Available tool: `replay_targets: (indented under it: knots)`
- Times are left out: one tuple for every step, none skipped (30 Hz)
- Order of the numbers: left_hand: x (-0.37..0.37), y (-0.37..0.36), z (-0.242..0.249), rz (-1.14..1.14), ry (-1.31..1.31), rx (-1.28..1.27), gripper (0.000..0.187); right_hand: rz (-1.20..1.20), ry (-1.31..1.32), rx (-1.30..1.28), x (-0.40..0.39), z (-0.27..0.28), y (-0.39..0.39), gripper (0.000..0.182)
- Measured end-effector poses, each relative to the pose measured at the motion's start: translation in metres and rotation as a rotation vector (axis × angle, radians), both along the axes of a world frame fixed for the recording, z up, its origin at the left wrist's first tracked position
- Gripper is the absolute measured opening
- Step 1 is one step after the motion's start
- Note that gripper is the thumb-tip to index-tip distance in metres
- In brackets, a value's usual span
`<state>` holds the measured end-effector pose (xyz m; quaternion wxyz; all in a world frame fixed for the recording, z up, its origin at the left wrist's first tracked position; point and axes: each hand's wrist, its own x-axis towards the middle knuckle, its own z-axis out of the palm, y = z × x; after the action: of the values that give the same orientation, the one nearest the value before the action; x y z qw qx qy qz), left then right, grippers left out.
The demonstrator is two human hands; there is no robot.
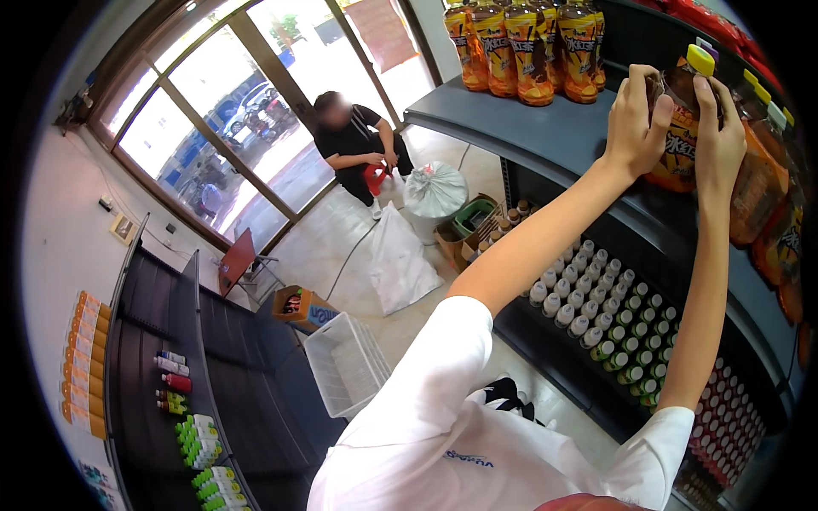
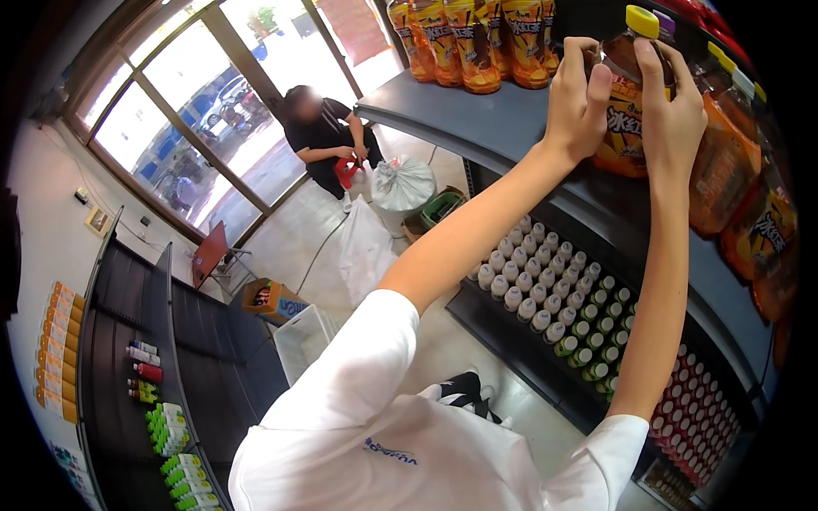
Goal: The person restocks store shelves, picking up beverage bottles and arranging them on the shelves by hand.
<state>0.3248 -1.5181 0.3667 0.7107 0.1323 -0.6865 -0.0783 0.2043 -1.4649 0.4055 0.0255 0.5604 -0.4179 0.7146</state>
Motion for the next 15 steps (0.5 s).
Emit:
replay_targets:
  knots:
    - [0.001,-0.006,-0.002,-0.025,-0.003,0.022,0.048,0.023,-0.008,0.008,0.001,-0.001,-0.002,0.053]
    - [0.000,-0.005,-0.004,-0.019,-0.005,0.010,0.048,0.034,-0.004,0.014,0.000,0.003,-0.001,0.053]
    - [0.000,-0.003,-0.014,-0.025,-0.007,0.023,0.046,0.043,-0.020,0.052,0.003,0.007,0.006,0.050]
    - [0.002,-0.005,-0.005,-0.018,0.008,-0.017,0.045,0.032,0.020,-0.072,0.003,-0.001,-0.003,0.046]
    - [0.005,-0.002,0.000,0.004,0.014,-0.082,0.044,0.052,0.027,-0.106,0.006,0.010,0.002,0.043]
    - [0.007,0.004,0.001,0.004,0.015,-0.062,0.043,0.063,0.014,-0.103,0.006,0.005,0.007,0.040]
    - [0.007,0.003,0.000,-0.001,0.022,-0.141,0.039,0.074,0.050,-0.157,0.012,0.012,0.006,0.037]
    - [0.010,0.013,0.006,-0.036,0.059,-0.138,0.035,0.081,0.066,-0.170,0.014,0.004,0.013,0.035]
    - [0.012,0.012,0.005,-0.068,0.042,-0.105,0.037,0.081,0.052,-0.174,0.000,-0.004,0.020,0.033]
    - [0.010,0.027,0.009,0.001,0.106,-0.172,0.044,0.153,0.072,-0.203,0.011,0.003,0.019,0.033]
    - [0.021,0.036,0.014,0.009,0.091,-0.172,0.053,0.172,0.075,-0.259,0.023,0.009,0.037,0.037]
    - [0.021,0.046,0.018,-0.011,0.052,-0.155,0.062,0.221,0.052,-0.216,0.019,0.008,0.036,0.040]
    - [0.037,0.061,0.025,0.018,0.044,-0.211,0.063,0.278,0.062,-0.293,0.028,0.013,0.043,0.045]
    - [0.052,0.084,0.032,0.021,0.014,-0.256,0.064,0.309,0.050,-0.361,0.036,0.016,0.066,0.050]
    - [0.054,0.082,0.031,0.028,-0.024,-0.258,0.071,0.326,0.023,-0.401,0.040,0.018,0.081,0.056]
